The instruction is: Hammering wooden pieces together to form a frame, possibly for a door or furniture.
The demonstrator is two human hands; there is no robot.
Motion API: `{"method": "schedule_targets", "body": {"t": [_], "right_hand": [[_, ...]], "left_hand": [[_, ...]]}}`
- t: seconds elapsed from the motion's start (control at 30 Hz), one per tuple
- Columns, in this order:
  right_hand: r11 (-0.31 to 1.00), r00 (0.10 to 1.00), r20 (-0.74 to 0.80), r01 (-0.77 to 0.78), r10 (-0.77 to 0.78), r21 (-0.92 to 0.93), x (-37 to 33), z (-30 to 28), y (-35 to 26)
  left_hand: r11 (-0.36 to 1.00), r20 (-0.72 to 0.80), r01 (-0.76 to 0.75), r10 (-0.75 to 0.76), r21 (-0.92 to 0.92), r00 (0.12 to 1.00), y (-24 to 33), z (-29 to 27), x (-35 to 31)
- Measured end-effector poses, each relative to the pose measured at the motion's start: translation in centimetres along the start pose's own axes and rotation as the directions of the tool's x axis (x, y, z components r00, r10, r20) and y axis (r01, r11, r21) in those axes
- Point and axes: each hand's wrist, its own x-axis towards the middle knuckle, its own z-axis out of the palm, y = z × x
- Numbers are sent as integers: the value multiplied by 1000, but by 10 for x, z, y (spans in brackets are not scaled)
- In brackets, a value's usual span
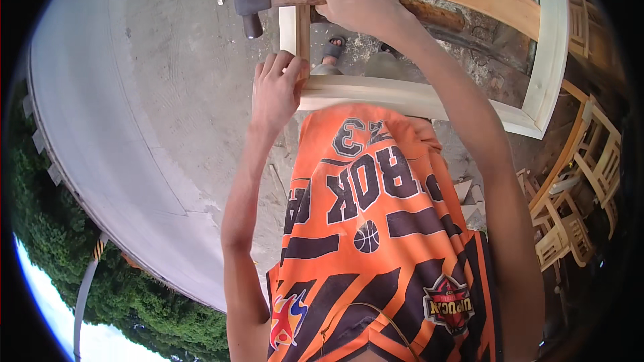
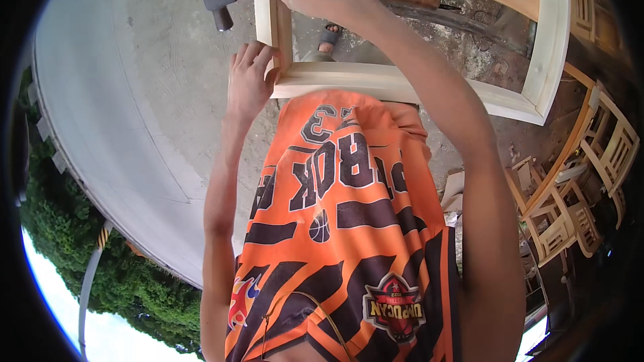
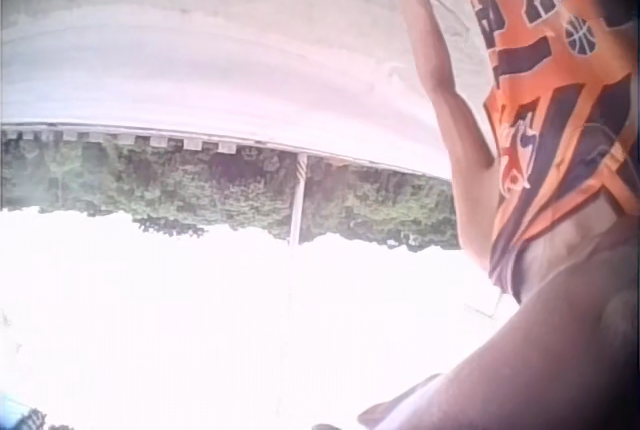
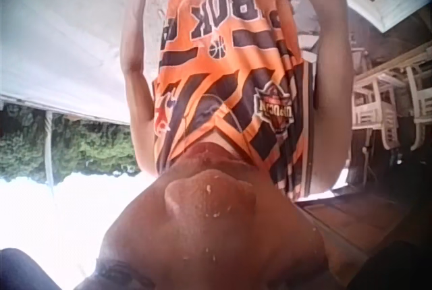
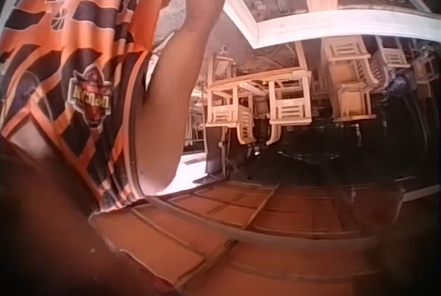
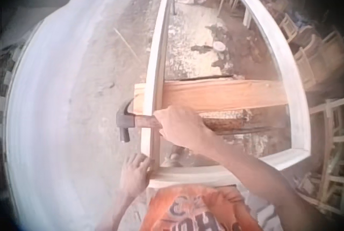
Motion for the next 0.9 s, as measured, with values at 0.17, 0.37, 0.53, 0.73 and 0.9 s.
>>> {"method": "schedule_targets", "body": {"t": [0.17,0.37,0.53,0.73,0.9], "right_hand": [[748,837,3,-490,547,448,-124,-28,57],[320,327,-68,-823,942,470,-310,-21,67],[59,-43,-177,-843,983,535,-460,23,31],[-324,-399,206,-254,893,912,-508,59,-18],[-326,-332,386,222,861,919,-514,89,0]], "left_hand": [[607,777,-746,317,275,544,-41,34,68],[575,990,-810,-7,118,139,-69,10,101],[507,995,-861,94,-31,20,-61,-29,108],[892,986,-452,96,-26,135,-44,30,115],[851,594,-321,521,-415,613,208,192,116]]}}
